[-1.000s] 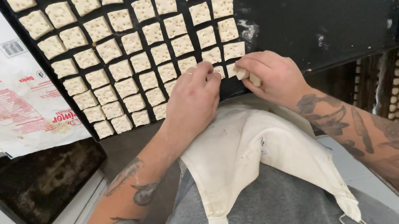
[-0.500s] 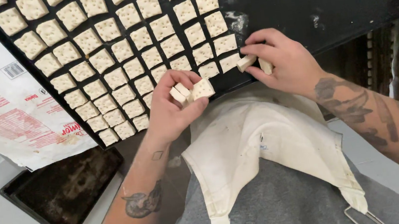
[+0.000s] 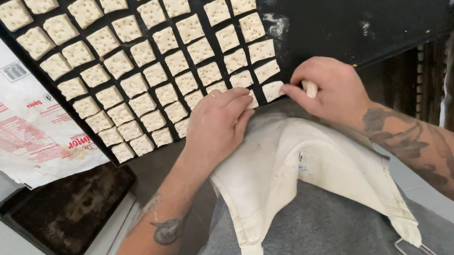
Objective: Arrange small pre-cut dough squares onto a baking tray in neat rows.
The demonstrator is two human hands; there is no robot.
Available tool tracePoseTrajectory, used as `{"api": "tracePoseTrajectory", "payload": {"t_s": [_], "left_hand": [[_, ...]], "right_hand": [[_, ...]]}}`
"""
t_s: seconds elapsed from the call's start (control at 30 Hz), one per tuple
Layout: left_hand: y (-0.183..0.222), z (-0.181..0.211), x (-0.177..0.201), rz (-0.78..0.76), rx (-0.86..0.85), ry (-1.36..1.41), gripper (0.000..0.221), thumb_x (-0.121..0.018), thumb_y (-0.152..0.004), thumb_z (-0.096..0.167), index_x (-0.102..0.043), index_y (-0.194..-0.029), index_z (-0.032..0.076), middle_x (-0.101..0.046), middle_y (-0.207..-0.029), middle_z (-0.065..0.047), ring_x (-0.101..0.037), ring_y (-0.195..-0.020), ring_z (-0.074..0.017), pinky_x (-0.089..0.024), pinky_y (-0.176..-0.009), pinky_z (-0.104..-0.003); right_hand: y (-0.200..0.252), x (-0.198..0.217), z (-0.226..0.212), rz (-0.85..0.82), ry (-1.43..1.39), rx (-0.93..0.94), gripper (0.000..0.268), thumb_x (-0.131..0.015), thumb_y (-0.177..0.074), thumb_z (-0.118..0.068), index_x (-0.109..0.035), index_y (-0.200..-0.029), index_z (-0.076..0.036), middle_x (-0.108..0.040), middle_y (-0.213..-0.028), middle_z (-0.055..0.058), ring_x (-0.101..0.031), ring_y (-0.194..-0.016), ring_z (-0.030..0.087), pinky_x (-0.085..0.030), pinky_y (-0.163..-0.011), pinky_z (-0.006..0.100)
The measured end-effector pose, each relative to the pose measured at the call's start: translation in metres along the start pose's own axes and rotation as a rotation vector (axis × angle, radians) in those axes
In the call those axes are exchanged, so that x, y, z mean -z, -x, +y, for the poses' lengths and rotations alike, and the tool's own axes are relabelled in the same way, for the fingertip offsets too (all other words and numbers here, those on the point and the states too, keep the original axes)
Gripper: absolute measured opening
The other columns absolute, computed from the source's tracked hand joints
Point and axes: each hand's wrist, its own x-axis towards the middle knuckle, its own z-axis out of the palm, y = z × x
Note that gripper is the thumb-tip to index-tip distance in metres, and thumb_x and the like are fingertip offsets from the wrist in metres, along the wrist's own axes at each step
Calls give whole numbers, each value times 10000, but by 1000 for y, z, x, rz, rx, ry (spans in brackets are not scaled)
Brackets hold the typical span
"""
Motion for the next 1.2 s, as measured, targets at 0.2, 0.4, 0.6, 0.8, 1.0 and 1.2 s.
{"api": "tracePoseTrajectory", "payload": {"t_s": [0.2,0.4,0.6,0.8,1.0,1.2], "left_hand": [[1,-9,-12,68,-77,-117,183,-690,-1149,220,-865,-1192,184,-792,-1236,0,-784,-1003,-289,-596,-844,-390],[3,-5,-19,107,-96,-248,170,-686,-1155,272,-850,-1178,234,-717,-1106,-1,-756,-941,-277,-578,-821,-395],[-44,7,-29,179,-87,-266,162,-737,-1150,340,-845,-1190,227,-721,-1099,14,-769,-933,-248,-586,-814,-376],[-64,0,-34,108,-104,-254,133,-770,-1089,309,-841,-1158,220,-708,-1075,17,-764,-914,-254,-596,-808,-378],[-72,12,-14,15,10,-153,226,-797,-1074,329,-832,-1253,194,-720,-1181,-24,-794,-970,-300,-638,-848,-400],[-89,22,37,-31,360,421,371,-739,-894,42,-686,-1261,60,-483,-1299,-128,-620,-1125,-332,-574,-949,-445]], "right_hand": [[-15,0,-22,-120,92,-347,273,-941,-972,-434,-767,-981,-224,-795,-838,33,-809,-854,351,-604,-745,465],[-10,-12,-24,-94,176,-314,279,-928,-984,-449,-745,-1011,-240,-794,-875,7,-828,-927,310,-627,-767,439],[-7,-28,-21,-80,97,-350,327,-908,-937,-470,-709,-1059,-240,-769,-956,2,-813,-1031,332,-635,-815,516],[-5,-29,-17,-112,88,-409,337,-882,-927,-490,-680,-1072,-263,-754,-974,-14,-804,-1064,310,-625,-826,507],[-9,-15,-19,-24,-48,-408,440,-954,-864,-489,-719,-1137,-235,-811,-1077,17,-809,-1151,310,-645,-914,492],[-10,33,3,99,-341,-460,579,-1048,-795,-327,-769,-1280,-177,-802,-1284,38,-769,-1309,323,-592,-1095,470]]}}
